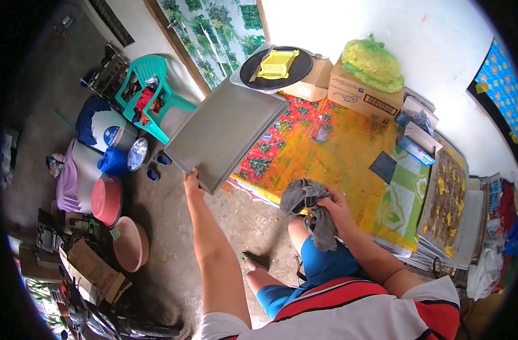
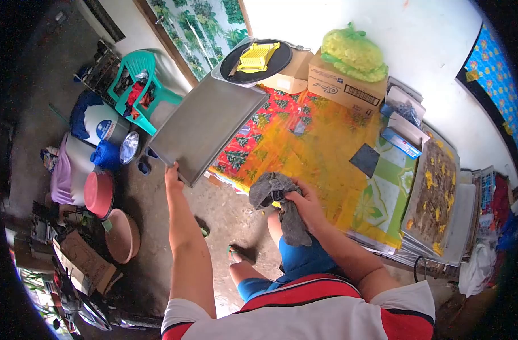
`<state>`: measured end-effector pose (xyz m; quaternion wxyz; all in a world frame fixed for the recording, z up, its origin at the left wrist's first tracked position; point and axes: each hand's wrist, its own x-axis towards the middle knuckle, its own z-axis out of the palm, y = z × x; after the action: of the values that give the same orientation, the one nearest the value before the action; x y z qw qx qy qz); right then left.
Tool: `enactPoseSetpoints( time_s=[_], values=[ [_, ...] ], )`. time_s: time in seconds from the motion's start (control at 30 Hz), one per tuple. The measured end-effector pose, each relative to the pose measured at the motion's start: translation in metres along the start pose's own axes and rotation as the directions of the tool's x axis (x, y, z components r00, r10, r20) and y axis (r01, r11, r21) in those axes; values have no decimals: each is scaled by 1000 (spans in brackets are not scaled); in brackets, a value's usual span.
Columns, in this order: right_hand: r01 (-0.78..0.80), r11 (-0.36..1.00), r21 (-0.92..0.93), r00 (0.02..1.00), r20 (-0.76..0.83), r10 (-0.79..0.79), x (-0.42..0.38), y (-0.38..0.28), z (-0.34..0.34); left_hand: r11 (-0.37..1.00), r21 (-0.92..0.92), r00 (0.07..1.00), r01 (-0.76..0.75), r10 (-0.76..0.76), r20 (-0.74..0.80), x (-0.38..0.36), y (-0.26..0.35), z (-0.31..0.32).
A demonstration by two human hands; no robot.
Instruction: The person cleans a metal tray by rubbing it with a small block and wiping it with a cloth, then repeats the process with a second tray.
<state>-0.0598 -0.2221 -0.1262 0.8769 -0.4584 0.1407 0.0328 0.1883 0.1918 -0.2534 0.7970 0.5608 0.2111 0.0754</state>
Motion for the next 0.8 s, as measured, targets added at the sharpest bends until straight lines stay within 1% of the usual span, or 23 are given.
enactPoseSetpoints(
  time_s=[0.1, 0.2, 0.3, 0.4, 0.43, 0.47, 0.5, 0.53, 0.57, 0.6, 0.63, 0.67, 0.7, 0.73, 0.77, 0.8],
  values=[
    [-10, 1000, -1, 1000, -9, 10, 2, -1, -4, 992, -78, 993, 100, -94, 77, -7, -7, -10],
    [-14, 999, 33, 999, -36, 15, 3, -2, -6, 985, -29, 983, 172, -169, 78, -7, -3, -14],
    [-28, 998, 56, 999, -16, 29, 5, -1, -10, 984, 87, 986, 153, -146, -82, -21, 12, 2],
    [-13, 999, 49, 1000, -1, 13, 0, 0, -8, 953, 179, 932, 243, -178, -317, -29, 11, 13],
    [1, 999, 38, 1000, -12, -1, 1, 0, -5, 891, 427, 900, 156, 50, -433, -32, 4, 16],
    [16, 1000, 26, 999, -29, -16, 0, -1, -3, 750, 653, 832, 101, 296, -469, -42, -8, 17],
    [21, 999, 32, 1000, -18, -20, -2, -4, -3, 549, 833, 735, 77, 533, -419, -52, -21, 19],
    [28, 999, 39, 1000, -8, -27, -5, -7, -3, 539, 834, 752, -120, 597, -277, -89, -21, 34],
    [36, 998, 46, 999, 4, -36, -6, -10, -3, 517, 797, 739, -313, 659, -138, -144, -16, 60],
    [78, 997, 20, 997, -22, -78, -5, -10, 0, 597, 658, 777, -460, 629, -29, -192, -21, 86],
    [116, 993, -8, 992, -48, -116, -3, -8, 3, 670, 484, 792, -563, 604, 85, -237, -30, 110],
    [149, 988, -38, 986, -73, -151, -2, -5, 5, 770, 284, 818, -572, 505, 276, -273, -41, 128],
    [232, 970, -76, 972, -29, -235, 3, 5, 6, 855, 205, 824, -477, 354, 442, -296, -61, 132],
    [313, 943, -114, 950, 20, -312, 7, 15, 5, 978, -40, 814, -204, 193, 548, -332, -58, 156],
    [353, 888, -296, 936, 102, -338, 8, 21, 1, 988, -154, 810, -4, 94, 579, -349, -70, 168],
    [389, 797, -462, 921, 187, -342, 9, 24, -4, 996, -87, 845, 36, 16, 535, -357, -70, 177]
  ],
)
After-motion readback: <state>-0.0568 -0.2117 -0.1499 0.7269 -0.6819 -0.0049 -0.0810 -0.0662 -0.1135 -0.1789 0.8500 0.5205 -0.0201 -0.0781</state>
